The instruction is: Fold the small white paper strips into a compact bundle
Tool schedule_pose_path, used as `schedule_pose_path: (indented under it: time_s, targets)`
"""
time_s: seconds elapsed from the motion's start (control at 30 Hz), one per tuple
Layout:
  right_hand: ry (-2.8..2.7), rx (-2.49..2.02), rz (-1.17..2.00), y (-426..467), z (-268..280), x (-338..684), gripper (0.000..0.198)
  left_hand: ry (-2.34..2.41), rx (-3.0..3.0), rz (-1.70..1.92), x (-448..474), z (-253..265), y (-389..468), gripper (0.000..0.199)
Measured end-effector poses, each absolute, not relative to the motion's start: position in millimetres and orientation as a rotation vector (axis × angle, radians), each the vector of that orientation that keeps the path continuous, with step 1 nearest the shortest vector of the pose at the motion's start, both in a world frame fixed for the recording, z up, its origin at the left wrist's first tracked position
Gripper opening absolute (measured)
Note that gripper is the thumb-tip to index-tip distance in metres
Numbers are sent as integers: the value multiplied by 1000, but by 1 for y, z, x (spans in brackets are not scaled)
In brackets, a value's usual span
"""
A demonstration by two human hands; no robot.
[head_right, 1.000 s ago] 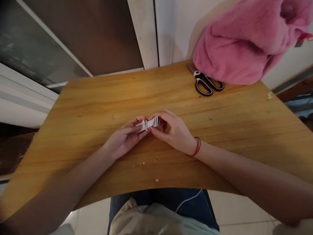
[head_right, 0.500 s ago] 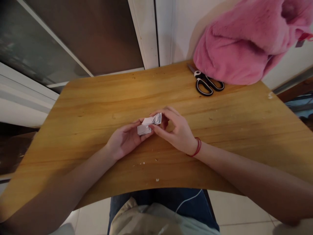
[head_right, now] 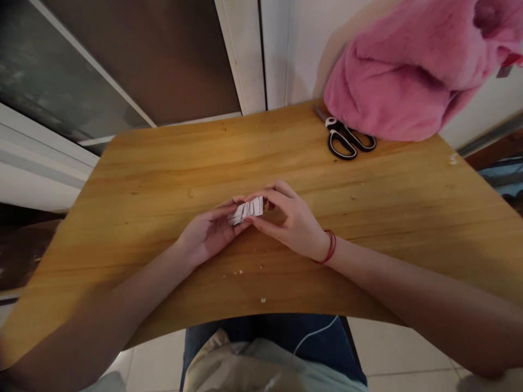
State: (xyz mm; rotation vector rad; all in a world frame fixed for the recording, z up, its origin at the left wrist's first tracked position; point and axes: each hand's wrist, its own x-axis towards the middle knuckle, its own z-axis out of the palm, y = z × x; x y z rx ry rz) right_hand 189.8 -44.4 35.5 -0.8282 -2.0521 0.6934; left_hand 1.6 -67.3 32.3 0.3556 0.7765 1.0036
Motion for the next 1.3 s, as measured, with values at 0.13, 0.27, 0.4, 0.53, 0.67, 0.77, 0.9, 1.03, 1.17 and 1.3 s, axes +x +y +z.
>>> schedule_pose_path:
  time_s: [0.13, 0.27, 0.4, 0.53, 0.67, 0.77, 0.9, 1.03, 1.17, 1.3]
  targets:
    - [-2019, -848, 641, -45, 35, 191, 20, 753, 367, 1006, 2, 34, -67, 20]
    - [-1895, -891, 613, -48, 36, 193, 18, 744, 385, 1016, 0, 34, -67, 21]
    - [-1789, -922, 603, -49, 37, 193, 18, 740, 401, 995, -1, 32, -67, 20]
    - [-1946, -886, 643, -46, 36, 188, 21, 729, 344, 1010, 3, 32, -68, 17]
    - [-2128, -915, 622, -46, 32, 181, 28, 766, 295, 1006, 5, 34, -69, 16]
    - [-2177, -940, 625, -47, 30, 181, 35, 777, 362, 997, 5, 34, -69, 16]
    - [-2168, -921, 614, -46, 29, 185, 38, 808, 399, 1019, 3, 35, -68, 22]
    - [-2136, -962, 597, -44, 29, 186, 26, 812, 374, 1035, 1, 34, -67, 23]
    - [-2091, -963, 597, -44, 28, 186, 18, 813, 373, 1028, 1, 34, -68, 27]
    - [-2047, -953, 663, -43, 28, 188, 19, 789, 379, 1035, 1, 35, -69, 25]
